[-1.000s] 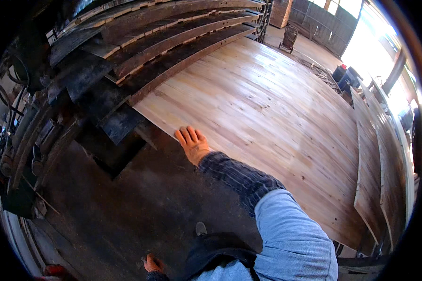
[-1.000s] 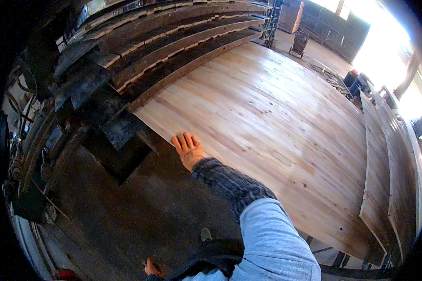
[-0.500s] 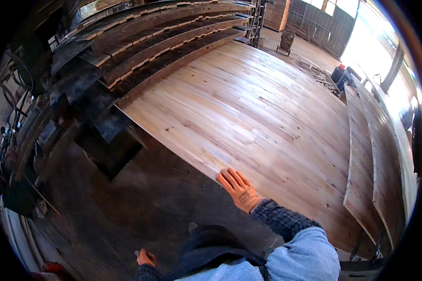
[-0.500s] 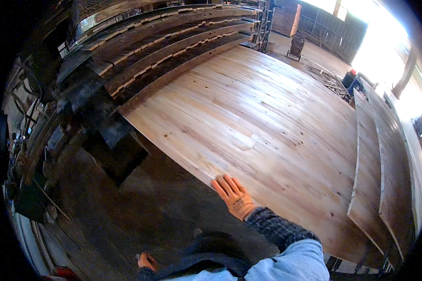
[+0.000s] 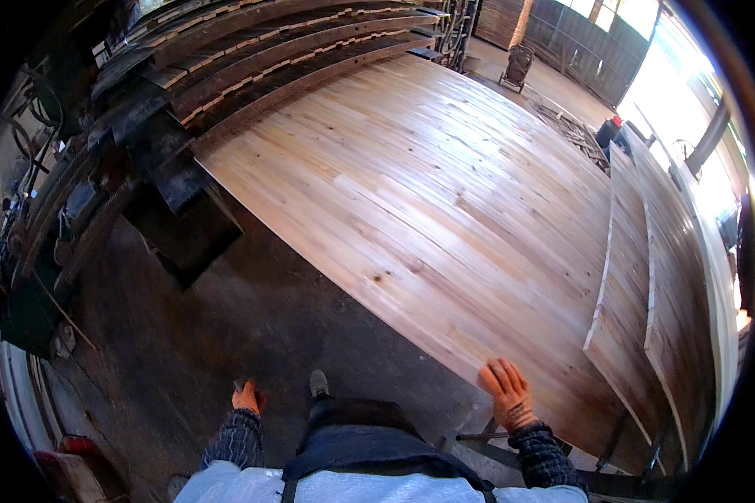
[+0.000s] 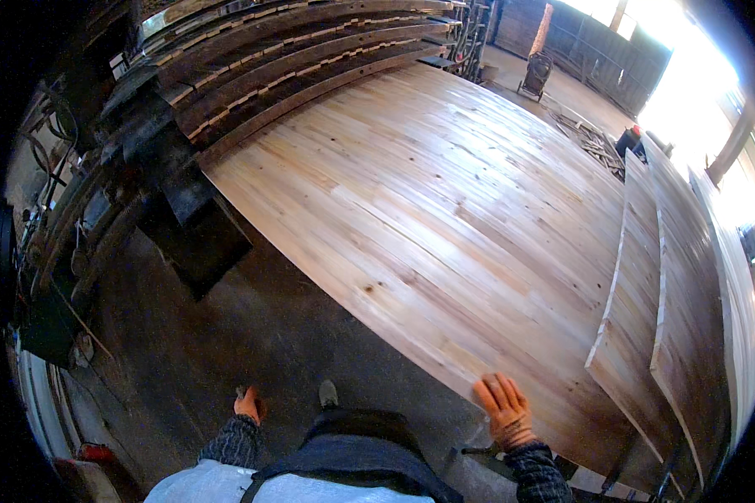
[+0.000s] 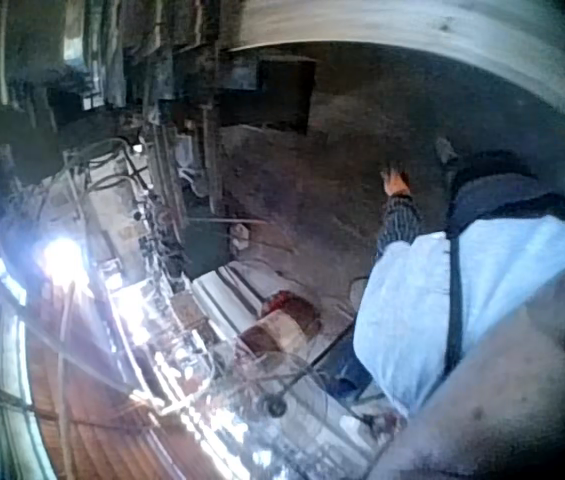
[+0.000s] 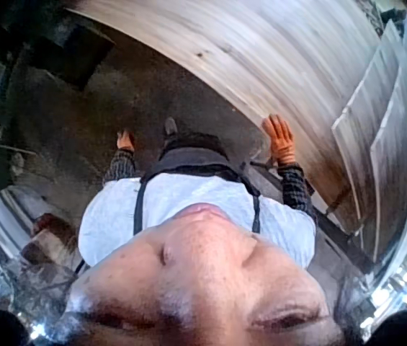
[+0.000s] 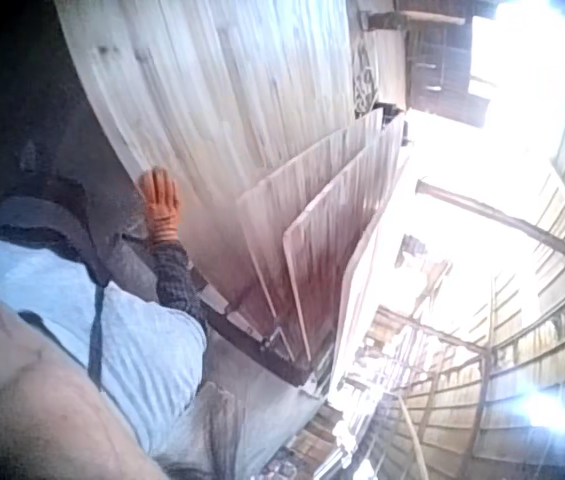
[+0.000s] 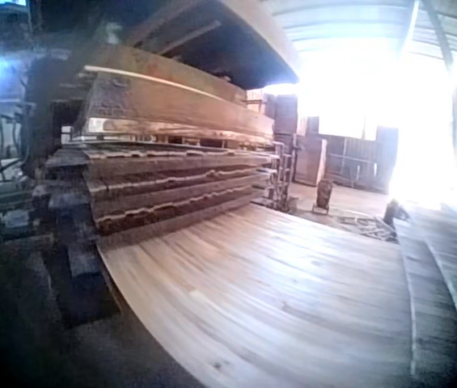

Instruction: The person unloads wood boards from a large industrial press, wipes down the press surfaces with a metal rod and cloth, and then feeds stacks of curved wood trim into a roller machine after interacting with a control panel.

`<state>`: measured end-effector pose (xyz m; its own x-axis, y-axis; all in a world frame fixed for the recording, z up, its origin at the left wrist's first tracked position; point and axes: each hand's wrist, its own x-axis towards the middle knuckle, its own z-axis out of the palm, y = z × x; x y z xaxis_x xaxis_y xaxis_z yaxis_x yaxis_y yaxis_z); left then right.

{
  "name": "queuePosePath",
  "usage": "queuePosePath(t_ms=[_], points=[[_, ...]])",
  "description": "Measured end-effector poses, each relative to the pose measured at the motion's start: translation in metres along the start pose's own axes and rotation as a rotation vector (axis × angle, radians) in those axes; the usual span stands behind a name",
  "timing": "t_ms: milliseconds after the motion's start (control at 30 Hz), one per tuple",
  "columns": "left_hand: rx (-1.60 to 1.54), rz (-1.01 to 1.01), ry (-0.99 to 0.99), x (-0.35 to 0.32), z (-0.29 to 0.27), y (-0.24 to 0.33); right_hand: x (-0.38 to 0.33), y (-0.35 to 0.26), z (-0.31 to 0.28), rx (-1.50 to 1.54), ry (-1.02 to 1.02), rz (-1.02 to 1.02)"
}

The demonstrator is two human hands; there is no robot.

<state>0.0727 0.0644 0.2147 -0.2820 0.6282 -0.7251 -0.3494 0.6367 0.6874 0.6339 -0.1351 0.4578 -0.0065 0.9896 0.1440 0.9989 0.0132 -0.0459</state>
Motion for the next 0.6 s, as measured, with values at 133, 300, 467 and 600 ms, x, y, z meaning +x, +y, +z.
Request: queuePosePath(t_ms=[133,300,467,600], points=[[0.01,0.041,-0.055,0.008,0.008,-0.022,-0.087,0.039,-0.004,-0.119,0.013,0.147],[0.065,0.036,-0.049,-0.002,0.016,-0.021,-0.161,0.053,-0.019,-0.131,0.006,0.567],[0.05,0.004,-0.072,-0.014,0.003,-0.015,-0.109,0.02,-0.034,0.138,0.022,0.52],[-0.086,-0.025,-0.185,0.022,-0.034,-0.028,-0.003,-0.027,-0.026,0.309,0.023,0.301]])
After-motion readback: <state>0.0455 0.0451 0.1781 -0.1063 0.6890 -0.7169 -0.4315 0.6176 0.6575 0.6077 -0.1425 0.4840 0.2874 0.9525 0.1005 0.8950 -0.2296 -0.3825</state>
